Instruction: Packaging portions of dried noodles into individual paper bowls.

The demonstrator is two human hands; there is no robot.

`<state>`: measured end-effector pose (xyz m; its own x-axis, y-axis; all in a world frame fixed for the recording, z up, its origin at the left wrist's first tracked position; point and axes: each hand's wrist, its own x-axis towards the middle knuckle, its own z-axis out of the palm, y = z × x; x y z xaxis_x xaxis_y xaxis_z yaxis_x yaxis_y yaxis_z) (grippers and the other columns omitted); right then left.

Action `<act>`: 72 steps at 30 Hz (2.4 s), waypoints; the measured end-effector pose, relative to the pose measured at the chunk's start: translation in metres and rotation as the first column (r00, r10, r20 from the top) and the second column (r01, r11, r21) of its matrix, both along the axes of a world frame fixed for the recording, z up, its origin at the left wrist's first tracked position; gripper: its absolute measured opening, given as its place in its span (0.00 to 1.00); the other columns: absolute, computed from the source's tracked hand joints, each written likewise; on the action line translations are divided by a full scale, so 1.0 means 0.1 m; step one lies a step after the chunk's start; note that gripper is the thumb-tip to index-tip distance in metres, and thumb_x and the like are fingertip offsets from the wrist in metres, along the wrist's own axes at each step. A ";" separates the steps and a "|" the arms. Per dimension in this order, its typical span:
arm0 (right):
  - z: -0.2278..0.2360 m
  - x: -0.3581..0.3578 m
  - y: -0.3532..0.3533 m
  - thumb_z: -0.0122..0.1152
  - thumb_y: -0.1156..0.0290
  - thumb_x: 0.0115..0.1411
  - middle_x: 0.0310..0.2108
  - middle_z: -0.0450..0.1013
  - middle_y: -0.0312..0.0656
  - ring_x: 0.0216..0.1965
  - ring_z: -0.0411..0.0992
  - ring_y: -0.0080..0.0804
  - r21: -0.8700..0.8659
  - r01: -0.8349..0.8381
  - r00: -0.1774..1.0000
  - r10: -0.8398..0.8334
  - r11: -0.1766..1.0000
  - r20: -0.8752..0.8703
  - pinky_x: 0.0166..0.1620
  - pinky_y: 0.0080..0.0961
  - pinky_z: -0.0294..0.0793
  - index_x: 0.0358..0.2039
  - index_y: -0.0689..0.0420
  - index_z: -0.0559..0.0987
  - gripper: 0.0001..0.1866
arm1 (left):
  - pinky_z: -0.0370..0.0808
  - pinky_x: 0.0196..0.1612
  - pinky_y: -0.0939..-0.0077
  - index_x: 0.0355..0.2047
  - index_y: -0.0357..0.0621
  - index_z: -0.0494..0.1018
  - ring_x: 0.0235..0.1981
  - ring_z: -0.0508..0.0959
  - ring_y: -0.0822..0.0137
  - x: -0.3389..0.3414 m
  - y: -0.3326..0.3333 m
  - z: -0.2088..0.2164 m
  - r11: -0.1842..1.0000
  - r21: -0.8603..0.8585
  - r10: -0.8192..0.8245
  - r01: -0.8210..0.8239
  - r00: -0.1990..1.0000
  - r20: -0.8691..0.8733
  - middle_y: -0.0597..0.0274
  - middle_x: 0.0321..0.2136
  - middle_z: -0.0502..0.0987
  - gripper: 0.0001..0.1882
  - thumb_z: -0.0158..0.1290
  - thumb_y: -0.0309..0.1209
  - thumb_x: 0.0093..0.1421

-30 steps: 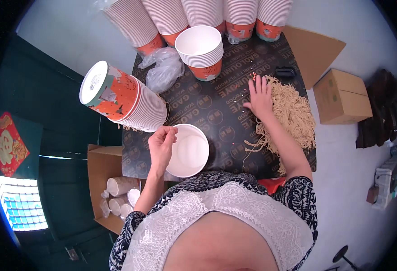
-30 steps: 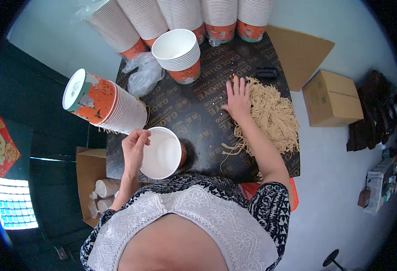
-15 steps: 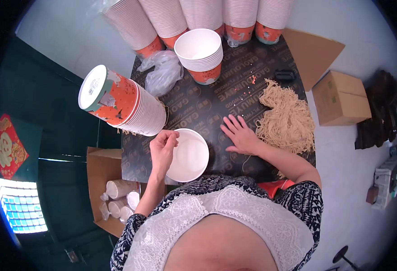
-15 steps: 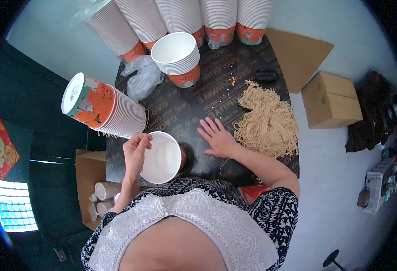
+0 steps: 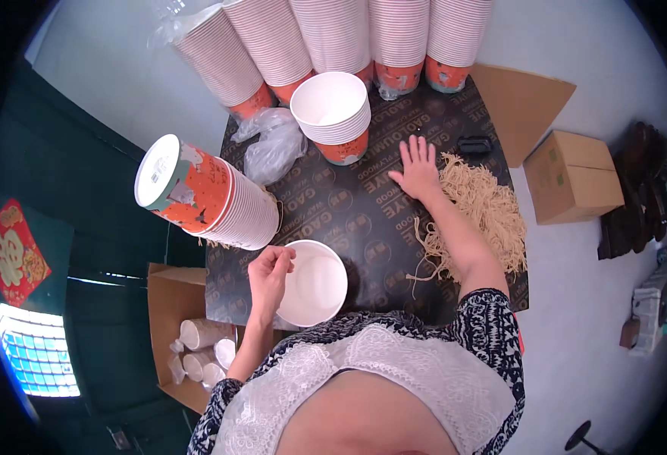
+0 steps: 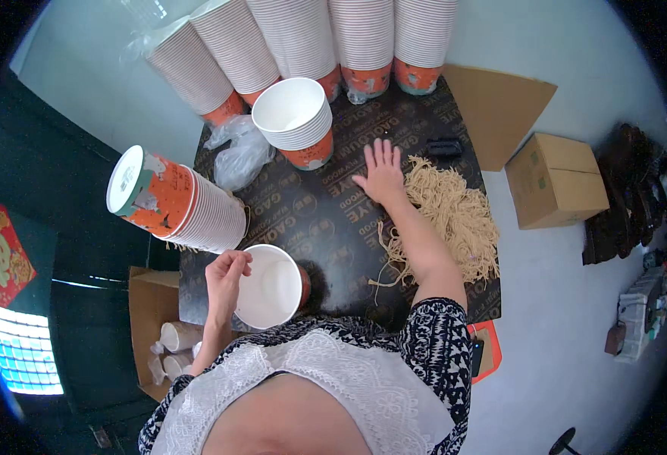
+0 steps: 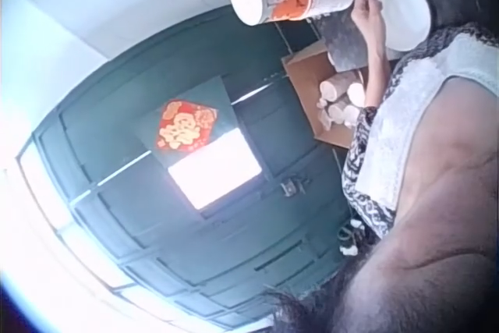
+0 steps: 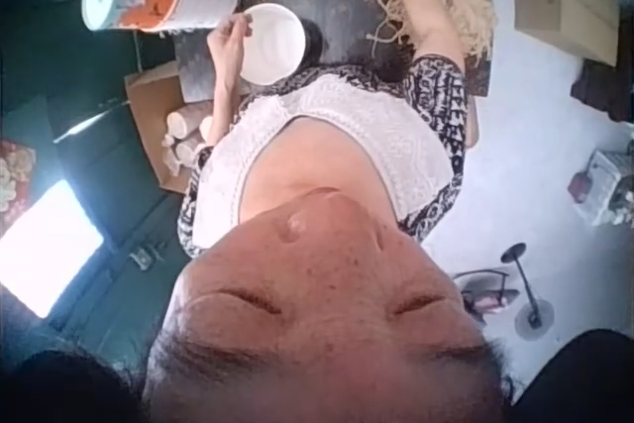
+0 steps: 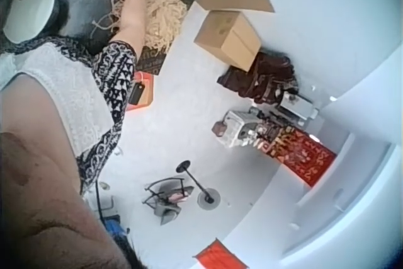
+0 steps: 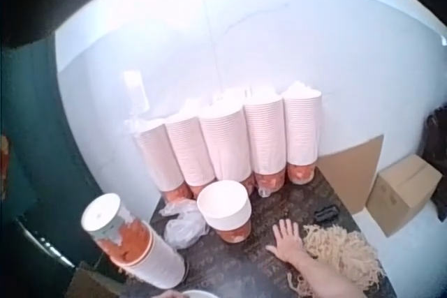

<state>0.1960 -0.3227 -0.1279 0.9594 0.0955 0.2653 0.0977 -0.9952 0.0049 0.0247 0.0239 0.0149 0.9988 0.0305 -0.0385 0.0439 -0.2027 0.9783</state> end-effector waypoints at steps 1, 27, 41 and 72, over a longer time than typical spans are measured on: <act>0.02 0.05 -0.03 0.45 0.40 0.59 0.67 0.43 0.55 0.68 0.39 0.54 0.066 0.087 0.996 -0.085 0.994 -0.034 0.66 0.52 0.36 0.66 0.59 0.52 0.44 | 0.69 0.30 0.85 0.31 0.34 0.75 0.24 0.72 0.79 0.01 0.00 0.00 1.000 0.001 -0.003 0.003 1.000 0.002 0.67 0.25 0.76 0.08 0.50 0.26 0.63; 0.08 0.13 -0.08 0.49 0.77 0.51 0.41 0.67 0.55 0.46 0.66 0.53 0.407 0.046 0.999 -0.041 0.912 -0.021 0.51 0.40 0.68 0.35 0.67 0.72 0.11 | 0.69 0.30 0.85 0.31 0.34 0.75 0.24 0.71 0.79 0.03 0.00 -0.04 0.999 -0.013 -0.044 0.044 0.999 -0.005 0.68 0.25 0.76 0.08 0.50 0.26 0.63; -0.04 -0.13 0.31 0.49 0.73 0.54 0.43 0.71 0.58 0.45 0.71 0.57 0.607 0.118 0.957 0.073 0.786 -0.281 0.49 0.46 0.71 0.38 0.64 0.76 0.14 | 0.69 0.31 0.84 0.31 0.34 0.76 0.25 0.72 0.78 0.07 0.07 0.04 0.988 0.150 0.011 -0.029 0.993 0.119 0.66 0.25 0.75 0.07 0.50 0.25 0.62; 0.52 -1.68 -0.09 0.60 0.74 0.46 0.36 0.68 0.42 0.45 0.66 0.42 0.238 -0.549 0.703 0.597 0.801 -0.387 0.46 0.35 0.69 0.29 0.57 0.79 0.07 | 0.61 0.60 0.51 0.34 0.42 0.75 0.40 0.77 0.54 -0.11 -0.08 0.04 0.554 0.762 -0.609 0.334 0.787 0.098 0.55 0.33 0.78 0.07 0.55 0.24 0.53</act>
<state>0.0284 -0.3318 -0.0762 0.7417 0.6613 -0.1126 0.6176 -0.7387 -0.2699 0.0138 0.0160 0.0192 0.8165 -0.5693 0.0961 -0.5401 -0.6942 0.4758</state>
